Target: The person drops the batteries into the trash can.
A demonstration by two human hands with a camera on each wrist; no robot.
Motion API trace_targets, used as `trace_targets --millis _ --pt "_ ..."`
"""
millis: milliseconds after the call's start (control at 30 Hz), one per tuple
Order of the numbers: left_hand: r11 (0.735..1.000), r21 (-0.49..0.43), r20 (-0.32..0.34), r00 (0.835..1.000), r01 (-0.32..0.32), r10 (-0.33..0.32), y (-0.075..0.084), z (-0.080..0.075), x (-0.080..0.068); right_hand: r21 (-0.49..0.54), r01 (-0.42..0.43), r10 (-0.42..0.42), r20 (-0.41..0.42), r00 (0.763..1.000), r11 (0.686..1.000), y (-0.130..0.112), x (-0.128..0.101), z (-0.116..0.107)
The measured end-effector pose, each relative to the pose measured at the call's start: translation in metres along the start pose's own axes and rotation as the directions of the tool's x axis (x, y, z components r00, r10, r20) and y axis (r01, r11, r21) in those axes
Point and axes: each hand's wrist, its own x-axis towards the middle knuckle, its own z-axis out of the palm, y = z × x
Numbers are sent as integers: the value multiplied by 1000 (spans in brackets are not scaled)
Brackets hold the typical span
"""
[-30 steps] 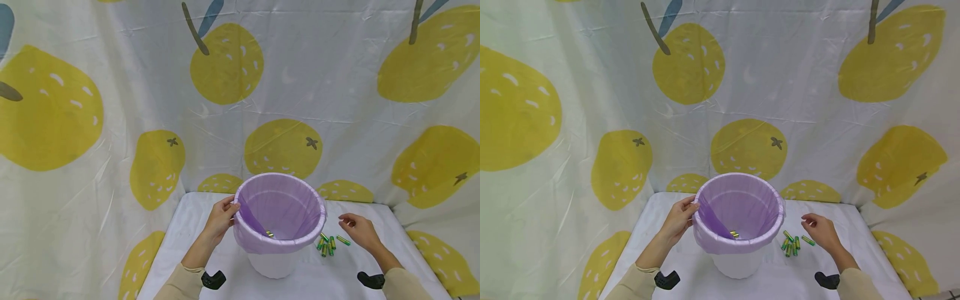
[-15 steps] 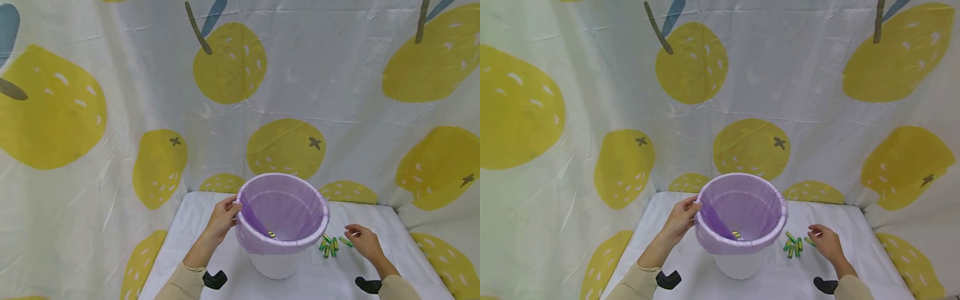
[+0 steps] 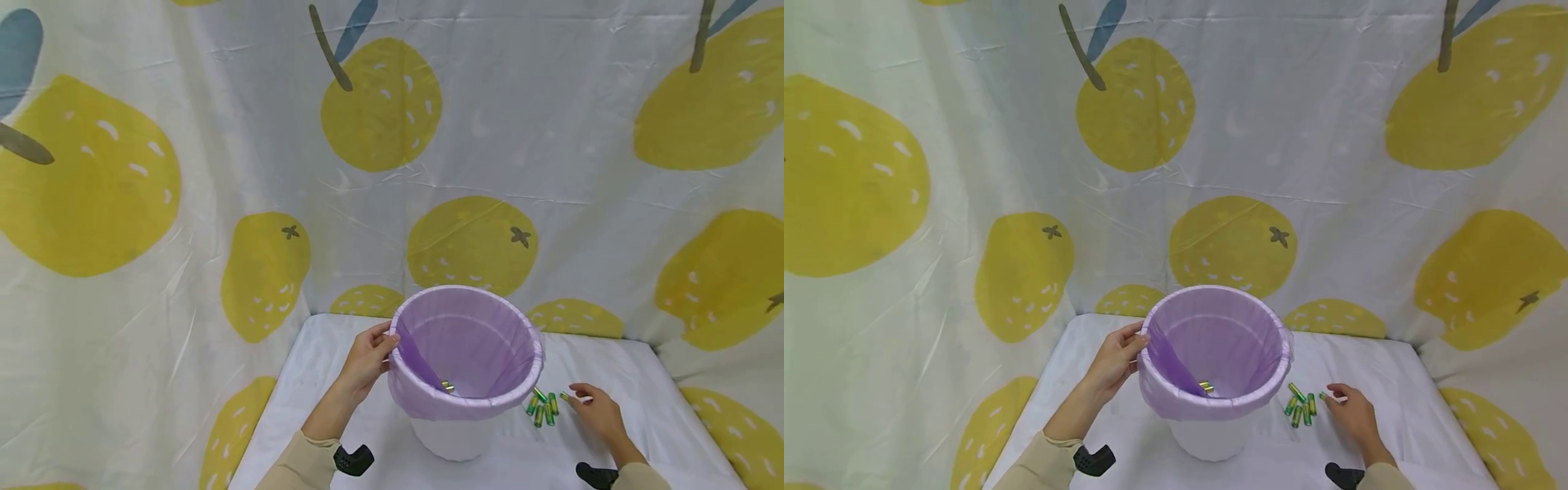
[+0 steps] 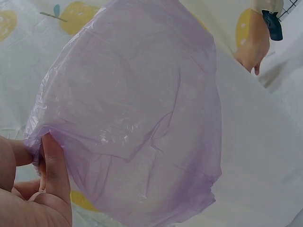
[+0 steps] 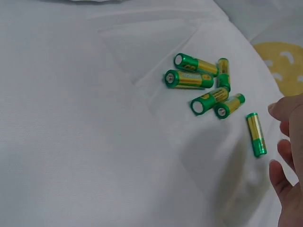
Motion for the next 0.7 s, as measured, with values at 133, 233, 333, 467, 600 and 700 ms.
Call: trace_targets --millis 133,233,333,467,600,700 --pt "1000 1 3 1000 -6 6 0 0 0 -9 13 -13 -25 1000 1000 10 0 11" --pt "1000 -4 5 1000 -3 3 -1 0 -1 -12 5 -6 -65 998 1000 14 -1 19" --pt "1000 -4 11 1000 1 -1 -1 0 0 -9 -27 26 -73 997 1000 16 -2 25" --pt "1000 -2 9 1000 -4 4 1 -1 0 -25 -59 58 -50 997 998 16 0 31" --pt "1000 -6 7 1000 -4 4 1 -1 0 -46 -98 96 -37 995 994 18 3 34" --pt "1000 -6 11 1000 2 -2 0 -1 -1 -55 -150 149 -31 988 987 18 4 36"
